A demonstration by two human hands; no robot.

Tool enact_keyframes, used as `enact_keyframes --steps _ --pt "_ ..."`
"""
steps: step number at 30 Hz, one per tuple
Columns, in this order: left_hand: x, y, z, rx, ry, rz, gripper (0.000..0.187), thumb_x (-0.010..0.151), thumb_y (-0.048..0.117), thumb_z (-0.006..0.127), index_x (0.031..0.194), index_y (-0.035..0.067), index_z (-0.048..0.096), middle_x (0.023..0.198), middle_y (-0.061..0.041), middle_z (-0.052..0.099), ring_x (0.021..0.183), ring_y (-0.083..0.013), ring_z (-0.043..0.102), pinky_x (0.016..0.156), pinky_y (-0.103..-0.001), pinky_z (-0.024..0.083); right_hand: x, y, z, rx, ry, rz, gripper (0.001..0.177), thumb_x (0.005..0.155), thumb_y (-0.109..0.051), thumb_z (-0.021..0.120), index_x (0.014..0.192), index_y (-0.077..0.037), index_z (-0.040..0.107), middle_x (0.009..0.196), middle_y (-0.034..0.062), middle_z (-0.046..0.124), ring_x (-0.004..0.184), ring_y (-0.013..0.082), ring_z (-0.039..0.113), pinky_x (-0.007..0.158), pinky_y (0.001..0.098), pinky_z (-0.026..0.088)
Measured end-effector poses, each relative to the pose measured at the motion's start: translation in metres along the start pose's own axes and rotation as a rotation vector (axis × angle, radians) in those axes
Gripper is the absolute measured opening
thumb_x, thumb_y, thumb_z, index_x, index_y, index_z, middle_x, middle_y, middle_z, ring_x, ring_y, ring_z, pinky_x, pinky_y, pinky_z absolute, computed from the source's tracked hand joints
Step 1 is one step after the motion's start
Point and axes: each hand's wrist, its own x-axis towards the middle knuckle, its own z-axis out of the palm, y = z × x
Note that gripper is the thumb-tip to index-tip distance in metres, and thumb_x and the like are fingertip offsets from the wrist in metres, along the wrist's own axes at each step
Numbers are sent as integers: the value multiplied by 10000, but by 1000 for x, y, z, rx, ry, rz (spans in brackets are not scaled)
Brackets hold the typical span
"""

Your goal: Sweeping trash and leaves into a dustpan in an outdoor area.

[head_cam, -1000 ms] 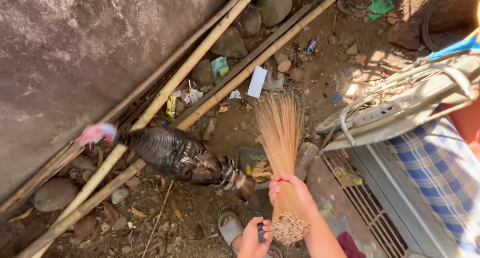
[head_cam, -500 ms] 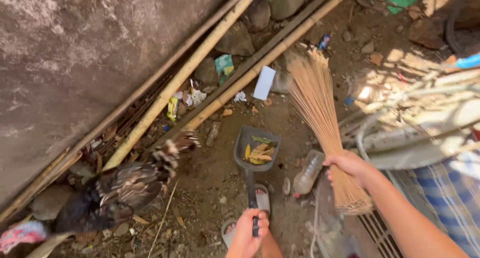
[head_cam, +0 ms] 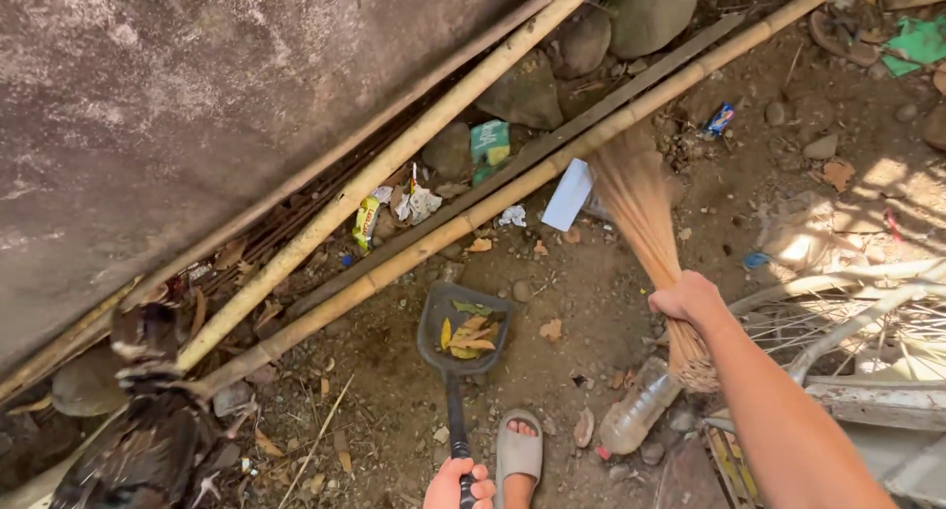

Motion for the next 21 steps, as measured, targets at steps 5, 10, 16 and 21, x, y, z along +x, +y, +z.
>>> enact_keyframes --steps 5,10,16,21 --pt "1 15 -1 49 -91 -129 231 935 275 509 829 73 471 590 -58 437 457 -208 419 358 -329 361 -59 21 -52 -215 -122 -304 602 587 -329 819 1128 -77 735 1024 205 791 945 344 751 865 416 598" --pt "-6 24 7 -38 -9 -37 212 966 201 489 844 34 444 651 -70 461 533 -189 449 403 -308 367 -142 16 -112 166 -412 -67 598 685 -159 797 1251 -139 605 788 208 671 463 299 630 516 486 564" --pt "-65 15 48 -39 25 111 145 960 137 493 877 34 434 693 -81 487 568 -186 465 435 -300 373 -82 -41 7 -82 -71 -276 543 632 -359 801 1073 -46 749 982 207 765 912 352 745 836 438 594" --pt "-81 7 63 -10 42 181 103 962 102 485 903 34 435 704 -84 498 567 -172 464 432 -291 372 -119 -52 120 -135 -133 -267 540 689 -320 752 1143 -31 701 1130 266 718 1091 399 700 955 438 572"
